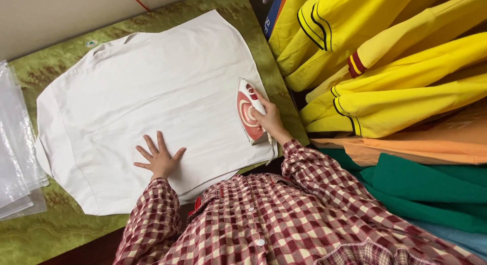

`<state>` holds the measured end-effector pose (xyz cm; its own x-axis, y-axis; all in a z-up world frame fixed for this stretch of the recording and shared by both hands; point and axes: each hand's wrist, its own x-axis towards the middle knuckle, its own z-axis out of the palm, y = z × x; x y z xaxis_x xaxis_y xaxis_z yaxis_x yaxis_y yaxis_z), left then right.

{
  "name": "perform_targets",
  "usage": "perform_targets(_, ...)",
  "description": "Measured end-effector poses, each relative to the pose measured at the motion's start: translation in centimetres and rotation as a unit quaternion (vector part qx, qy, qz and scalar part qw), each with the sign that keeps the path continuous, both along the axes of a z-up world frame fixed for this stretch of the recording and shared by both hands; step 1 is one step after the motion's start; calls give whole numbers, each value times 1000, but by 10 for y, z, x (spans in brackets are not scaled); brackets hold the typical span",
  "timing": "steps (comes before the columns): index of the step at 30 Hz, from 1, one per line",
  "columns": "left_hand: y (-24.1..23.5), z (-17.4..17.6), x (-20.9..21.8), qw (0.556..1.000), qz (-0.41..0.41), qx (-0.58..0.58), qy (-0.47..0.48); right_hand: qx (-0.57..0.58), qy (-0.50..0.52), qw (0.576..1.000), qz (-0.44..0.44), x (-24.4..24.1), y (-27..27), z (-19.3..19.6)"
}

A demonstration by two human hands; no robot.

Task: The person irons a white shirt on a green table, then folds it neatly. They place the folded shirt into a clear plastic bag and pack it into a cardboard box, closing the box at the end.

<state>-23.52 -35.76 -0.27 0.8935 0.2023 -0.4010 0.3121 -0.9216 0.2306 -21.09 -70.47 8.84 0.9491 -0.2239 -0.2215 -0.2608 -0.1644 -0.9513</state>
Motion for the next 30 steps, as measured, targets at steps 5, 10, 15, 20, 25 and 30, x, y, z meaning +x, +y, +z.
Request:
perform_targets(5,1,-10,0,1000,-1,-5,-6,-31,7,999,-22,9,-27,-6)
perform_targets(10,-15,-15,15,999,3,-14,-41,-74,-33,996,23,28,-19,-36)
perform_targets(15,-46,-7,72,984,-132,-9,-120,-31,-23,996,82,28,27,18)
perform_targets(20,-63,0,115,988,-128,-17,-84,-16,0,995,102,41,44,-9)
perform_targets(25,-69,19,116,993,-119,1,-2,-8,27,996,90,33,24,19)
perform_targets(30,-67,20,119,992,-126,8,21,-16,46,998,-36,37,-11,11)
